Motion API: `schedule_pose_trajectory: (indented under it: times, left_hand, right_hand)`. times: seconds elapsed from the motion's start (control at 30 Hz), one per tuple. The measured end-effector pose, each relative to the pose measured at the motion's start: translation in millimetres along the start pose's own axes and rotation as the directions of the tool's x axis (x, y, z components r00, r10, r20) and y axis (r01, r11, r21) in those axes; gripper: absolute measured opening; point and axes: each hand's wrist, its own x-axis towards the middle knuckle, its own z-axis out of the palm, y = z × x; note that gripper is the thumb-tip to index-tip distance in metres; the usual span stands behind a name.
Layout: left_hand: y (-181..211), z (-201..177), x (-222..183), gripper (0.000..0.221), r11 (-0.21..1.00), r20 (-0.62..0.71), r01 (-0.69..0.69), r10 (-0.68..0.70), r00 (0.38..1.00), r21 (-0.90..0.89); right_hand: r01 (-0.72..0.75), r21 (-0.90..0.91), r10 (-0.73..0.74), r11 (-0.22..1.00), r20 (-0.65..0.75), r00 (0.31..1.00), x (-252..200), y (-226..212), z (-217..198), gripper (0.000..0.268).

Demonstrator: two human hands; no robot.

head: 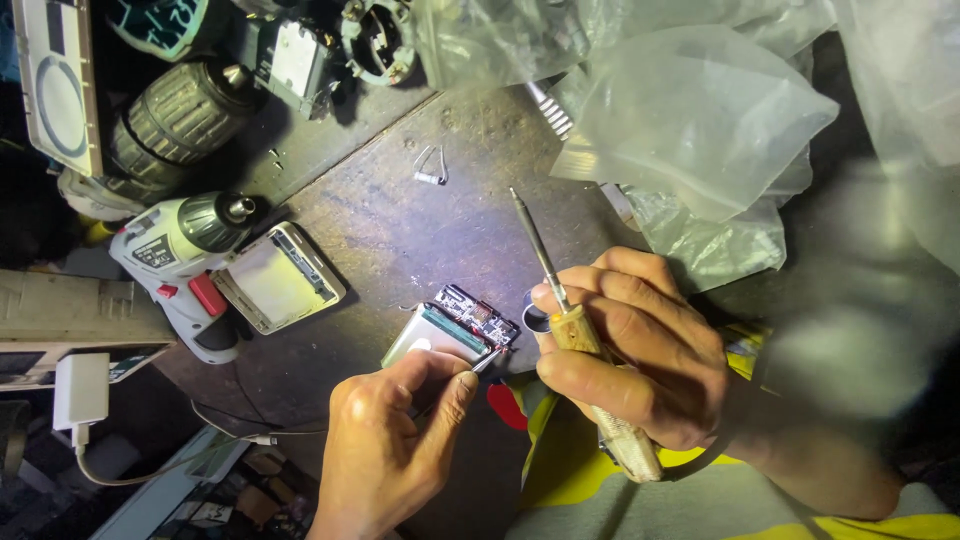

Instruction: Soldering small wires or components onto a circuit board using a soldering iron and tweezers at a repair bench.

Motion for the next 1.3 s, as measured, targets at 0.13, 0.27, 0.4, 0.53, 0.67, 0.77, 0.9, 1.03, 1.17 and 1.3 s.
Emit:
schedule_pose_trajectory:
  times: [0.13, 0.27, 0.4, 0.53, 0.67, 0.77, 0.9, 1.03, 1.17, 1.3]
  left_hand:
    - [-1, 0, 4, 0.016, 0.998, 0.04, 0.046, -0.048, 0.998, 0.042]
    - [4, 3, 6, 0.018, 0.998, 0.056, 0.063, -0.064, 0.996, 0.028]
    - [12, 5, 9, 0.021, 0.992, 0.069, 0.123, -0.121, 0.99, -0.038]
    - [14, 8, 9, 0.021, 0.98, 0.063, 0.185, -0.181, 0.982, -0.075]
    - [16, 9, 9, 0.022, 0.977, 0.061, 0.203, -0.199, 0.978, -0.062]
    - [17, 10, 9, 0.023, 0.971, 0.063, 0.222, -0.217, 0.974, -0.086]
    - [17, 10, 9, 0.025, 0.965, 0.07, 0.239, -0.233, 0.97, -0.109]
    - [17, 10, 8, 0.025, 0.965, 0.067, 0.233, -0.226, 0.972, -0.119]
    - [19, 11, 10, 0.025, 0.955, 0.076, 0.26, -0.251, 0.965, -0.141]
    - [18, 11, 9, 0.026, 0.965, 0.071, 0.234, -0.227, 0.971, -0.121]
  right_hand:
    - [-0.013, 0.025, 0.014, 1.0, -0.034, 0.999, -7, 5, 1, 0.011]
    - [-0.007, 0.002, 0.007, 1.0, -0.047, 0.999, -6, 7, -2, 0.011]
    - [-0.01, -0.01, 0.009, 1.0, -0.09, 0.996, -7, 10, -2, 0.012]
    - [-0.019, -0.041, 0.015, 0.999, -0.093, 0.996, 2, 11, -9, 0.007]
    - [-0.029, -0.031, 0.026, 0.999, -0.101, 0.995, 3, 12, -9, 0.009]
    - [-0.029, -0.034, 0.025, 0.999, -0.095, 0.995, 4, 12, -11, 0.011]
    - [-0.033, -0.05, 0.028, 0.998, -0.106, 0.994, 4, 12, -9, 0.011]
    - [-0.038, -0.037, 0.034, 0.999, -0.114, 0.993, 2, 11, -9, 0.012]
    - [-0.047, -0.042, 0.042, 0.998, -0.104, 0.994, 2, 10, -10, 0.012]
    - [-0.039, -0.035, 0.036, 0.999, -0.103, 0.994, 2, 11, -10, 0.012]
